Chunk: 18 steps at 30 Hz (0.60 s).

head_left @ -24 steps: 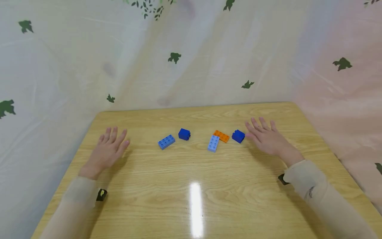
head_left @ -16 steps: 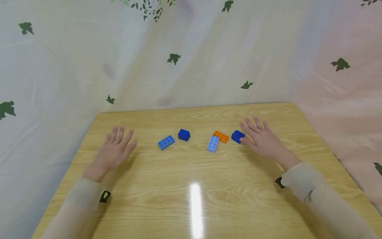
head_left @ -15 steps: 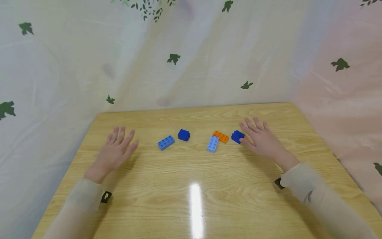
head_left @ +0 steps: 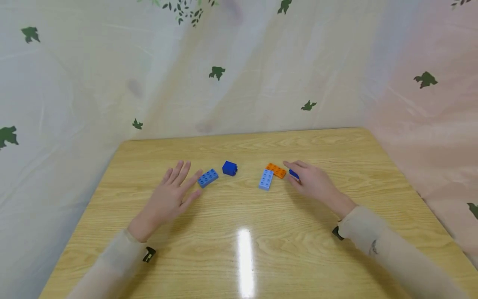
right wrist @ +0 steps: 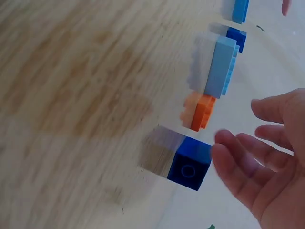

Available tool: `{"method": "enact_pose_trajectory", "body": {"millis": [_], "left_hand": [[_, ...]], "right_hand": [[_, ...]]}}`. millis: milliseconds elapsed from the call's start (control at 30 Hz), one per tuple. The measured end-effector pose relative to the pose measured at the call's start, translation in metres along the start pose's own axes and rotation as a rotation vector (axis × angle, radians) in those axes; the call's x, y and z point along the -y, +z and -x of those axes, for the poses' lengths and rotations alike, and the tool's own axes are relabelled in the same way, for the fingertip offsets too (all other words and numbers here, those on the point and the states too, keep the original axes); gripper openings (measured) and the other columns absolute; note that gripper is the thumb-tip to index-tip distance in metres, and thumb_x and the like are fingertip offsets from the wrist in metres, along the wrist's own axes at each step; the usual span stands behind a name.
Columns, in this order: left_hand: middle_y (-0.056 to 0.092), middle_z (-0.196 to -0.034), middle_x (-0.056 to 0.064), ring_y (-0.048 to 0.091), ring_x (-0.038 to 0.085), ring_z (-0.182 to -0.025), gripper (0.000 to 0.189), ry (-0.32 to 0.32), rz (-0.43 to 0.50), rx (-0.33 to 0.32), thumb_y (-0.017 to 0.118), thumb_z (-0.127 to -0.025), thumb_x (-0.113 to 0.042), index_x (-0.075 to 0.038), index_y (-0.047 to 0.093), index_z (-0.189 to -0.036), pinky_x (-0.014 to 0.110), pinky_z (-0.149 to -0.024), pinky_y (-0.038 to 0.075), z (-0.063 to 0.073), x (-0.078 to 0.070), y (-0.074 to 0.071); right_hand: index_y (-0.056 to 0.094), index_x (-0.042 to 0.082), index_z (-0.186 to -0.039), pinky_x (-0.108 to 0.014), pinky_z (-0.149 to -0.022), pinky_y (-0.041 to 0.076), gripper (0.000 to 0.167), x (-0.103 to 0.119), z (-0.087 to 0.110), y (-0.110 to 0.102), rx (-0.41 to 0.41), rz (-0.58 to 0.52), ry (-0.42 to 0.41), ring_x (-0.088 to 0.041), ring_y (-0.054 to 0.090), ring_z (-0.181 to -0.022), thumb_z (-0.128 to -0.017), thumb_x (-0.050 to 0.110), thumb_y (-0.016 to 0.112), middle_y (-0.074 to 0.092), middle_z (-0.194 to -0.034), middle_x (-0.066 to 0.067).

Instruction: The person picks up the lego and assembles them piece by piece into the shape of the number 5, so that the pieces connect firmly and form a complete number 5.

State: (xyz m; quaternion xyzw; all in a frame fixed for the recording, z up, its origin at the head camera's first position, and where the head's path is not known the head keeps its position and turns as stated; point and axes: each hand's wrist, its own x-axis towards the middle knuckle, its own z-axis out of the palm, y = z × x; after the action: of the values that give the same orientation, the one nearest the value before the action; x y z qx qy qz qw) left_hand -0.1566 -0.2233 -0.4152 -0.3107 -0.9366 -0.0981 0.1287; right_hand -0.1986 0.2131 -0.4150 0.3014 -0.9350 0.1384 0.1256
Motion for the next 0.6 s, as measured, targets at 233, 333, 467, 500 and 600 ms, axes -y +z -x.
{"method": "enact_pose_trajectory", "body": {"millis": [233, 333, 467, 500, 600], "left_hand": [[0.055, -0.142, 0.024, 0.053, 0.043, -0.129, 0.052, 0.022, 0.205, 0.011, 0.060, -0.104, -0.033, -0.007, 0.051, -0.148, 0.058, -0.104, 0.046, 0.003, -0.011, 0.005], [0.062, -0.134, 0.019, 0.061, 0.037, -0.120, 0.046, 0.021, 0.253, 0.030, 0.062, -0.103, -0.031, -0.005, 0.058, -0.141, 0.053, -0.098, 0.052, 0.004, -0.013, 0.003], [0.067, -0.126, 0.017, 0.067, 0.032, -0.109, 0.042, 0.031, 0.299, 0.049, 0.065, -0.102, -0.026, -0.001, 0.061, -0.135, 0.047, -0.090, 0.057, 0.005, -0.012, 0.001], [0.067, -0.125, 0.017, 0.068, 0.031, -0.107, 0.041, 0.029, 0.315, 0.063, 0.065, -0.102, -0.025, 0.000, 0.061, -0.135, 0.046, -0.088, 0.058, 0.005, -0.012, 0.001], [0.068, -0.123, 0.015, 0.069, 0.027, -0.103, 0.040, 0.016, 0.368, 0.120, 0.063, -0.103, -0.023, -0.001, 0.061, -0.136, 0.042, -0.084, 0.059, 0.007, -0.010, 0.002]], "right_hand": [[0.061, -0.004, -0.135, -0.051, -0.092, 0.055, 0.046, 0.002, 0.000, 0.015, 0.224, -0.003, 0.033, -0.037, 0.064, -0.116, -0.099, 0.022, 0.069, 0.060, -0.136, -0.023], [0.067, -0.001, -0.128, -0.038, -0.072, 0.059, 0.039, 0.004, 0.001, 0.016, 0.231, -0.019, 0.057, -0.025, 0.067, -0.086, -0.097, 0.023, 0.071, 0.068, -0.114, -0.017], [0.073, 0.007, -0.114, -0.028, -0.055, 0.047, 0.027, 0.006, 0.000, 0.014, 0.212, -0.040, 0.096, -0.013, 0.052, -0.067, -0.095, 0.025, 0.075, 0.065, -0.093, -0.005], [0.074, 0.009, -0.110, -0.028, -0.057, 0.048, 0.024, 0.006, 0.000, 0.014, 0.213, -0.043, 0.105, -0.013, 0.053, -0.069, -0.094, 0.026, 0.075, 0.065, -0.094, -0.005], [0.073, 0.013, -0.095, -0.027, -0.054, 0.044, 0.016, 0.006, 0.000, 0.013, 0.222, -0.050, 0.123, -0.013, 0.051, -0.067, -0.092, 0.028, 0.078, 0.063, -0.094, -0.004]]}}
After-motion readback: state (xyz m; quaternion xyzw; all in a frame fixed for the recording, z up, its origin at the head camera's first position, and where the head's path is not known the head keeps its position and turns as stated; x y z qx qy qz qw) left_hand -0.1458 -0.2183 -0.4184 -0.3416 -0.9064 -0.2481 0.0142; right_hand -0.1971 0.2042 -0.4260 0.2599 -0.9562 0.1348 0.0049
